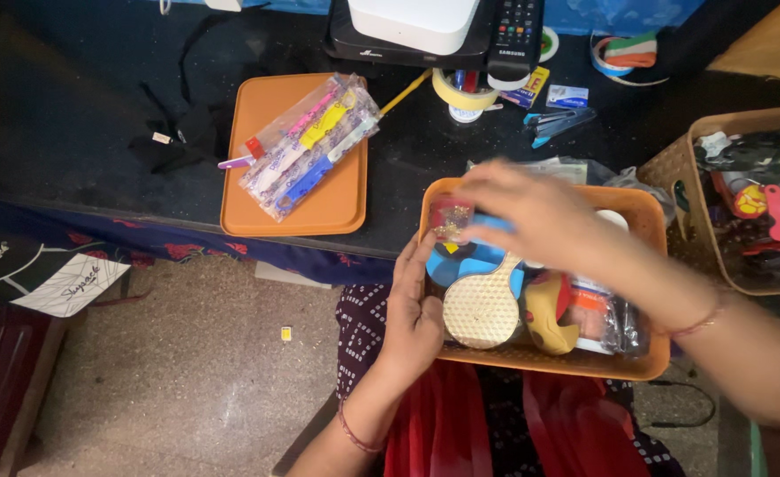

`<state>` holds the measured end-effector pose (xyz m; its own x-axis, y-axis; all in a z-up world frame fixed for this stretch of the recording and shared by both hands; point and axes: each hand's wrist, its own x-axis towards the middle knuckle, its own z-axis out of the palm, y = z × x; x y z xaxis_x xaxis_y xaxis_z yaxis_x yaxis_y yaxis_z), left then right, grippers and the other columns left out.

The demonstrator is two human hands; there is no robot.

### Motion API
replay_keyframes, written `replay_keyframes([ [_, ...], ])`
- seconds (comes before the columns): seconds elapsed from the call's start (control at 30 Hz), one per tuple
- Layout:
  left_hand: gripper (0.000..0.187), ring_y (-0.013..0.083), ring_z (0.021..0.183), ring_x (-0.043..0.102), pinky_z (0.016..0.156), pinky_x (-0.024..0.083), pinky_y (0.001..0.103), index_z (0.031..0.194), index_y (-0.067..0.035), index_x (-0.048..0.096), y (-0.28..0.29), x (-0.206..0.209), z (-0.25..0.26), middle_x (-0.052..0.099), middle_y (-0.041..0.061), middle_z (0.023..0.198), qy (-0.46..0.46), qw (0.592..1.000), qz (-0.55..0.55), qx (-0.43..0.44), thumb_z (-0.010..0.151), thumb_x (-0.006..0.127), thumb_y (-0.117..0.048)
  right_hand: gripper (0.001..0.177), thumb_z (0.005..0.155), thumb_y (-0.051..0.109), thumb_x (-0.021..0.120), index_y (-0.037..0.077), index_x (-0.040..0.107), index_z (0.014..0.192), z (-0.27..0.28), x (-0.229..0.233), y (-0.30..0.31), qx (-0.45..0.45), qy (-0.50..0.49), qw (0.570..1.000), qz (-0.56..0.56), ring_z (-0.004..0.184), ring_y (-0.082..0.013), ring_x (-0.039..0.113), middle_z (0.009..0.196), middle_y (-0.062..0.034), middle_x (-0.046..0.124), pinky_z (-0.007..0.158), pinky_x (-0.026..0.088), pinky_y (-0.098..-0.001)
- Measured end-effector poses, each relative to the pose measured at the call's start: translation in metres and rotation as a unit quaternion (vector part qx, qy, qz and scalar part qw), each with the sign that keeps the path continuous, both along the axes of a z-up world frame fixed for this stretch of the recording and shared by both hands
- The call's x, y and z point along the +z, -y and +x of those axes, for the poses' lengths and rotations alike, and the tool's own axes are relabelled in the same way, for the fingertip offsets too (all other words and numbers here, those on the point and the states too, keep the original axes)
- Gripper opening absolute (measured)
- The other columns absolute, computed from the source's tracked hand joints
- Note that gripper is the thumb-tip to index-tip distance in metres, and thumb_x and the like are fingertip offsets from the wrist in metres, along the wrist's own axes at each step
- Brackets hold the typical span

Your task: The person wipes the inside of a basket with a cloth, then places a plastic phone holder, several pill bottles, power adapters, a hairbrush, and a box of slate pencils into the basket one by one.

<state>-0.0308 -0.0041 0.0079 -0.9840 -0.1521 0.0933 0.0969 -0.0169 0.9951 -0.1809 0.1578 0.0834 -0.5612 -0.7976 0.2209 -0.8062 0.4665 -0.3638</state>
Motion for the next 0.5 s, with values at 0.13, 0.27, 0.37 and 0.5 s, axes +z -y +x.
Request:
replay_keyframes([
  [0.13, 0.084, 0.0336, 0.144, 0.046, 0.104, 0.043, 0.038, 0.155, -0.002, 0.040, 0.000, 0.001, 0.000, 0.032, 0.021, 0.164, 0.010, 1.000, 0.013, -0.001, 0.073, 0.033, 0.017, 0.031, 0.093, 0.030, 0.074, 0.004, 0.074, 0.110, -0.039, 0.012, -0.040, -0.060, -0.002, 0.997, -0.057, 0.086, -0.0261, 0.074, 0.103, -0.0138, 0.072, 0.074, 0.058, -0.0376],
  [0.27, 0.087, 0.0359, 0.155, 0.034, 0.126, 0.028, 0.039, 0.155, 0.001, 0.040, 0.000, -0.002, -0.001, 0.033, 0.024, 0.162, -0.049, 0.997, -0.059, 0.010, 0.070, 0.034, 0.019, 0.036, 0.092, 0.032, 0.079, 0.002, 0.075, 0.112, -0.101, -0.006, -0.068, -0.115, -0.078, 0.990, 0.017, 0.089, -0.0342, 0.073, 0.101, -0.0181, 0.073, 0.081, 0.057, -0.0452],
  [0.37, 0.086, 0.0364, 0.154, 0.035, 0.125, 0.029, 0.039, 0.155, 0.002, 0.040, -0.002, -0.004, -0.002, 0.034, 0.025, 0.161, -0.045, 0.997, -0.060, 0.012, 0.071, 0.034, 0.019, 0.042, 0.091, 0.032, 0.078, 0.001, 0.074, 0.120, -0.143, -0.036, -0.074, -0.160, -0.042, 0.985, 0.052, 0.097, -0.0374, 0.073, 0.107, -0.0220, 0.072, 0.087, 0.056, -0.0474],
  [0.5, 0.086, 0.0365, 0.154, 0.033, 0.125, 0.029, 0.039, 0.154, 0.003, 0.040, -0.002, -0.002, -0.002, 0.031, 0.025, 0.162, -0.035, 0.999, -0.040, 0.006, 0.070, 0.033, 0.019, 0.050, 0.088, 0.037, 0.081, -0.004, 0.074, 0.117, -0.179, -0.056, -0.048, -0.147, -0.119, 0.973, 0.130, 0.105, -0.0421, 0.068, 0.113, -0.0259, 0.070, 0.092, 0.054, -0.0490],
])
